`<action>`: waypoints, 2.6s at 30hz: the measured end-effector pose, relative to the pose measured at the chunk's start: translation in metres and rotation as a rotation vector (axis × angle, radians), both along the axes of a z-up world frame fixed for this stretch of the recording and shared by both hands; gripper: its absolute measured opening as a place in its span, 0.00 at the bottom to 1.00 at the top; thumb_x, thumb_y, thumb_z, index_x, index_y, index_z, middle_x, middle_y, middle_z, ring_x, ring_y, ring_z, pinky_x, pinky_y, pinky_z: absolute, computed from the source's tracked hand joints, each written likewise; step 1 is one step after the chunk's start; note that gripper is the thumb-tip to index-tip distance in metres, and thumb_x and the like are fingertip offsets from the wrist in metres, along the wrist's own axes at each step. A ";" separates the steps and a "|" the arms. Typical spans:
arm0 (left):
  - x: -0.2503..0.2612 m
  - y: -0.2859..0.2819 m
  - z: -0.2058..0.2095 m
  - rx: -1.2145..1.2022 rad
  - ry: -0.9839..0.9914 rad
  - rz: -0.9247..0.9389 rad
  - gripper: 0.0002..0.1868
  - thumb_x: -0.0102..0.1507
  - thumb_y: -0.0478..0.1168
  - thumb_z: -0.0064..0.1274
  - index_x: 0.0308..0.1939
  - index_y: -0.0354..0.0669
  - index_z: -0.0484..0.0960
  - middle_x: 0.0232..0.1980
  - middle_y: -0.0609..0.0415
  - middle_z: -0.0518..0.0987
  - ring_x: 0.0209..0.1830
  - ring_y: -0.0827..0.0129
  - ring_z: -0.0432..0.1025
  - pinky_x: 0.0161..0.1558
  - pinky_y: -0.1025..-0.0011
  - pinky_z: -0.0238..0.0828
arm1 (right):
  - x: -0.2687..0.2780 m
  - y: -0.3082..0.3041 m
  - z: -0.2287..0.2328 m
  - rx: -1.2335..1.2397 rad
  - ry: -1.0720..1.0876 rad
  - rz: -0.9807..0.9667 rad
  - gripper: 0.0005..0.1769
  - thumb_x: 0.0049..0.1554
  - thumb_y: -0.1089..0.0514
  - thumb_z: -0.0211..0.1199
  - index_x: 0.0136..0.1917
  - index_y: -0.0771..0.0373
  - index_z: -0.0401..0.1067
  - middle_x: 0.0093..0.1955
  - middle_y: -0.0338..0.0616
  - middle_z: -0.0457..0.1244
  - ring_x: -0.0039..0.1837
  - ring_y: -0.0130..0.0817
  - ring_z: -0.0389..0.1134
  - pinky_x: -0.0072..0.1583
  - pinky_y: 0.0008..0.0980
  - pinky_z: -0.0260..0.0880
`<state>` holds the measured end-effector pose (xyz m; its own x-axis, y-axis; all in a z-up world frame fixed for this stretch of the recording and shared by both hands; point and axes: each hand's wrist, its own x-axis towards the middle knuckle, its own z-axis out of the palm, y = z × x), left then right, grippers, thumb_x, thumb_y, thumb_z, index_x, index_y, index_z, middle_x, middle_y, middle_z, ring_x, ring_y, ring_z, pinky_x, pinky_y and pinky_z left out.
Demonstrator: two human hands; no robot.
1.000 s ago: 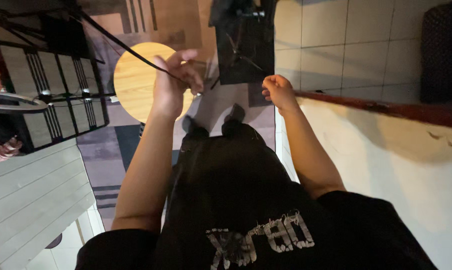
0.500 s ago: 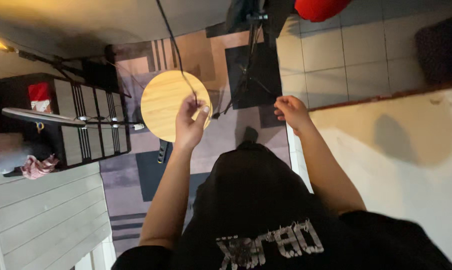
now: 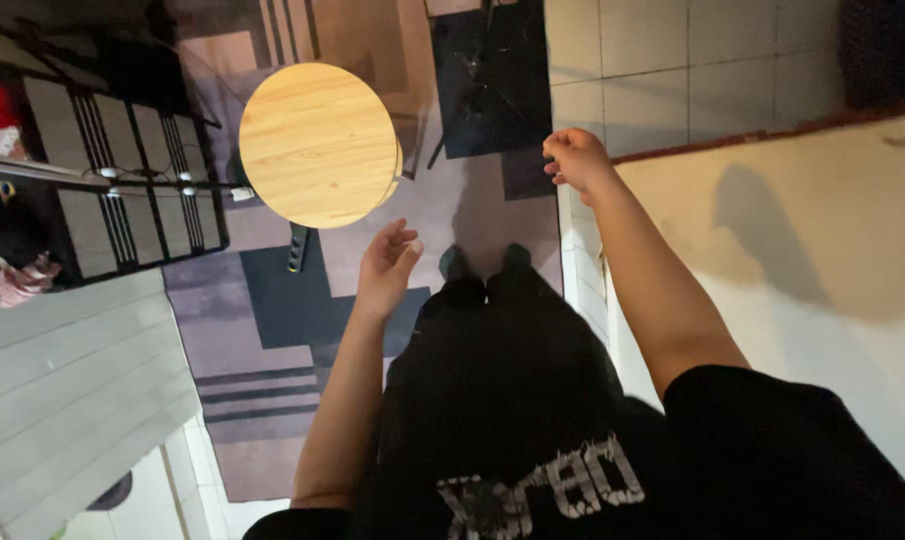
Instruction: The person assembles lighting equipment by attaching a red LED light panel to a stand, then connecting and securing a ring light to a tripod while sitting on the floor.
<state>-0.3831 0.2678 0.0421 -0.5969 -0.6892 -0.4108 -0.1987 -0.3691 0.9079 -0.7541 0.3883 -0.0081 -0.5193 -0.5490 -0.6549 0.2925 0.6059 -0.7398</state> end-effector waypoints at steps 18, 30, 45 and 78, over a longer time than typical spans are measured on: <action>-0.298 -0.154 -0.252 -0.567 0.055 -0.081 0.31 0.68 0.40 0.55 0.72 0.30 0.66 0.66 0.42 0.77 0.68 0.62 0.71 0.67 0.71 0.67 | -0.080 -0.178 -0.223 -0.234 0.096 0.117 0.13 0.62 0.55 0.60 0.59 0.60 0.71 0.46 0.38 0.68 0.43 0.26 0.70 0.40 0.26 0.72; -0.341 -0.191 -0.206 -1.035 0.414 -0.115 0.13 0.69 0.45 0.62 0.50 0.40 0.82 0.30 0.55 0.77 0.28 0.76 0.65 0.31 0.73 0.66 | -0.089 -0.180 -0.303 -0.642 0.244 0.198 0.08 0.62 0.61 0.63 0.53 0.66 0.70 0.43 0.39 0.65 0.42 0.24 0.68 0.39 0.26 0.71; -0.331 -0.183 -0.267 -1.088 0.119 -0.125 0.12 0.65 0.46 0.62 0.41 0.40 0.85 0.22 0.52 0.75 0.20 0.70 0.63 0.28 0.66 0.66 | -0.077 -0.176 -0.346 -0.880 0.922 0.073 0.13 0.61 0.70 0.56 0.59 0.63 0.68 0.53 0.43 0.67 0.49 0.31 0.71 0.45 0.26 0.71; -0.358 -0.157 -0.306 -0.494 0.508 0.167 0.22 0.65 0.37 0.60 0.61 0.34 0.77 0.43 0.54 0.82 0.31 0.76 0.71 0.34 0.74 0.70 | -0.089 -0.181 -0.320 -0.571 0.064 0.100 0.23 0.65 0.41 0.55 0.45 0.63 0.70 0.31 0.38 0.62 0.28 0.26 0.64 0.27 0.25 0.60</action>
<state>-0.7411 0.1106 -0.2637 -0.5022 -0.8211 0.2714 0.3147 0.1188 0.9417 -0.8435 0.2069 -0.3282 -0.4754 -0.8543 -0.2101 0.1982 0.1286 -0.9717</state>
